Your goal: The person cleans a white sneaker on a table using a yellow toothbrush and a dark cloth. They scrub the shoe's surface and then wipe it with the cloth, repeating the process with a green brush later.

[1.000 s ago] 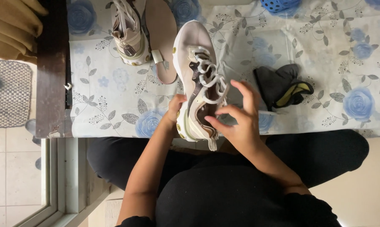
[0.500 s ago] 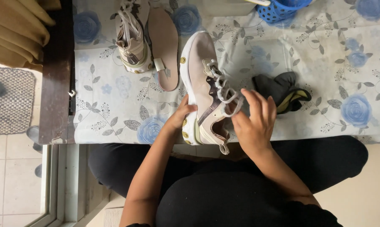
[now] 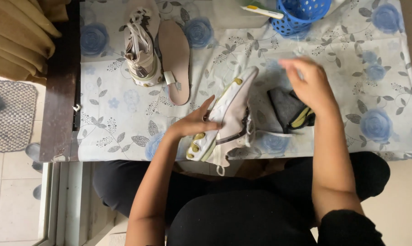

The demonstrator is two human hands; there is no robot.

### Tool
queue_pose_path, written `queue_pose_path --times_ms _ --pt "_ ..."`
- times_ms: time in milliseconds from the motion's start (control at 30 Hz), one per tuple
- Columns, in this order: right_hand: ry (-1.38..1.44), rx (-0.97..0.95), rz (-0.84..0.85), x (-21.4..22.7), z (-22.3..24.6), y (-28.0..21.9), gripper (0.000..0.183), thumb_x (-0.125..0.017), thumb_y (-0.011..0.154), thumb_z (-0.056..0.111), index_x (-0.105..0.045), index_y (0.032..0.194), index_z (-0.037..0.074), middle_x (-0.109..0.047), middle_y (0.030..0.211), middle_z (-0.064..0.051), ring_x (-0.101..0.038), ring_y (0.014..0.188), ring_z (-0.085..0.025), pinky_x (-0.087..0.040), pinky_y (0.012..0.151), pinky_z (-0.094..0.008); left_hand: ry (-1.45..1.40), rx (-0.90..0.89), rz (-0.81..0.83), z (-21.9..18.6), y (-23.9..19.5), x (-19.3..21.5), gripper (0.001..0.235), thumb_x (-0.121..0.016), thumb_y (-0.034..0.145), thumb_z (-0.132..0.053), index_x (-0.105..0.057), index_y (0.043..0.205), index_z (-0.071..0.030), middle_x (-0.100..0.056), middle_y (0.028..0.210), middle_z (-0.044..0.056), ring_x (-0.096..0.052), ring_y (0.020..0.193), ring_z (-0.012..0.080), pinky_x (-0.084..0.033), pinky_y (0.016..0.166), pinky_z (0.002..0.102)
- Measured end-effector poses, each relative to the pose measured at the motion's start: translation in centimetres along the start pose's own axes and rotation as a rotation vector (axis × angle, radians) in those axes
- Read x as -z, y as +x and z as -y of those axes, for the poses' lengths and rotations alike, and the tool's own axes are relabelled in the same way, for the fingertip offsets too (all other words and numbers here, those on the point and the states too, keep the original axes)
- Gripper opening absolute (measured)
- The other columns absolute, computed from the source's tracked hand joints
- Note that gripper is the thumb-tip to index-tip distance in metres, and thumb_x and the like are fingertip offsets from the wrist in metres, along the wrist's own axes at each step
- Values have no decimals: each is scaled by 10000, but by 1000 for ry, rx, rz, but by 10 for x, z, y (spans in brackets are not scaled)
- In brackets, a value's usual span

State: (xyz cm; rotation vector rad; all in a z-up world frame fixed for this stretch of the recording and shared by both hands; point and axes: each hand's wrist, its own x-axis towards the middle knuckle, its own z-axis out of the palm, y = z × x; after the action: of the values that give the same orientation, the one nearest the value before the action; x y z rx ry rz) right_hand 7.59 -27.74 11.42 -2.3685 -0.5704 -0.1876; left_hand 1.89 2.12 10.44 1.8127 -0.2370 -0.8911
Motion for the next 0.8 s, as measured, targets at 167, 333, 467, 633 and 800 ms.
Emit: queue_pose_path --times_ms 167,333,467,633,800 --pt "-628 84 -156 -25 -40 90 397 -551 746 7 -580 1136 75 -474 1092 -136 -431 980 -339 -408 664 -462 239 218 160 -5 19 14 968 -566 616 -481 -82 1389 -156 -317 1374 155 -367 1217 266 -349 944 368" --pt "-995 254 -309 -49 -55 121 426 -706 642 144 -645 1063 129 -436 897 -108 -423 817 -323 -367 604 -433 351 221 250 9 31 27 837 -575 614 -424 -264 1337 -138 -521 1087 89 -494 866 189 -395 695 291" --pt "-772 -154 -48 -40 -7 43 302 -544 809 364 -615 932 98 -532 856 -146 -557 759 -344 -441 565 -456 -25 8 265 71 49 40 809 -638 600 -388 -365 1312 -119 -500 1228 134 -484 1093 234 -424 872 349" --pt "-626 -816 492 -30 10 -32 775 -660 709 461 -444 1308 18 -467 1207 -310 -437 1106 -504 -373 851 -582 -378 -92 202 90 32 49 776 -693 623 -301 -427 1306 -47 -574 1095 201 -546 958 298 -458 821 441" --pt "-568 -455 123 -22 -27 -50 386 -576 891 356 -612 1120 46 -563 955 -172 -600 819 -433 -473 694 -519 -568 -234 144 113 20 61 763 -668 530 -146 -485 1261 -27 -590 1044 187 -543 944 287 -423 841 427"
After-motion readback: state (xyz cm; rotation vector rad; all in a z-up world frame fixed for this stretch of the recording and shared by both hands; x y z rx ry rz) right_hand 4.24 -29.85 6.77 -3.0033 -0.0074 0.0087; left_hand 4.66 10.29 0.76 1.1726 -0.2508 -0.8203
